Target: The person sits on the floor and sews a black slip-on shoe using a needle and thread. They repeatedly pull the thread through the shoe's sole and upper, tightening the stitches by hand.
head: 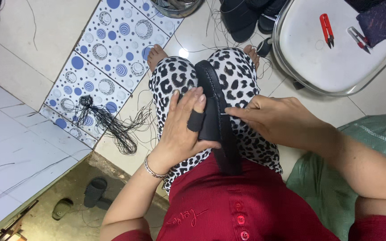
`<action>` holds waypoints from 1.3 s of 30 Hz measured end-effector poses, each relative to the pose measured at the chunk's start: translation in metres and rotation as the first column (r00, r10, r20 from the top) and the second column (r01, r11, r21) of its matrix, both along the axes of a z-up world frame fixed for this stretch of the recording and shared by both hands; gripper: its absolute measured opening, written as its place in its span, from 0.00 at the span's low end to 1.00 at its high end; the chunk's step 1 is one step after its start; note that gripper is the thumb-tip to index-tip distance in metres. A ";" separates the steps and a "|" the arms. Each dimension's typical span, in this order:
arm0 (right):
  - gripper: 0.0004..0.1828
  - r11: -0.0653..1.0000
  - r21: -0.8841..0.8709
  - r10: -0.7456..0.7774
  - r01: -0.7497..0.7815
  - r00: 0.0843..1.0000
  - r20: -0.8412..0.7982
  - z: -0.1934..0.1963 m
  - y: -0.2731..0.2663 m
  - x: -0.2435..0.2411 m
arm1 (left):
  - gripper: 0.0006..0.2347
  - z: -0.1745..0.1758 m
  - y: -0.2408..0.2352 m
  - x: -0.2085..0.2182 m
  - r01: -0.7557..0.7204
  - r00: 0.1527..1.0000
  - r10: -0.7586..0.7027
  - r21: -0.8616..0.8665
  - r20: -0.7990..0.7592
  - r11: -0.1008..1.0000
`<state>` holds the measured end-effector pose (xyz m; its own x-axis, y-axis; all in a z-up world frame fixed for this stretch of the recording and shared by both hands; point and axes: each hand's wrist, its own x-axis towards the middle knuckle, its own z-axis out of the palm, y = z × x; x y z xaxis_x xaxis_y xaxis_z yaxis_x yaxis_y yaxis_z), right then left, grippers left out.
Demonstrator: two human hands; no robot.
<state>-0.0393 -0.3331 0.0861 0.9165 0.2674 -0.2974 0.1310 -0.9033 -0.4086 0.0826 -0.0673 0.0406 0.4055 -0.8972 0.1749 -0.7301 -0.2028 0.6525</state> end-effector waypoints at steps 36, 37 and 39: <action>0.30 0.995 0.100 0.073 -0.030 0.879 -0.471 0.073 0.018 0.099 | 0.04 -0.016 0.027 -0.098 -0.735 -0.073 -0.200 -0.083 -0.977 0.673; 0.31 0.995 0.104 0.067 -0.015 0.852 -0.519 0.073 0.019 0.104 | 0.04 -0.022 0.021 -0.106 -0.716 -0.186 -0.102 0.063 -0.977 0.695; 0.32 0.994 0.107 0.060 0.001 0.822 -0.567 0.068 0.019 0.112 | 0.05 -0.043 0.012 -0.114 -0.680 -0.294 -0.001 0.208 -0.956 0.703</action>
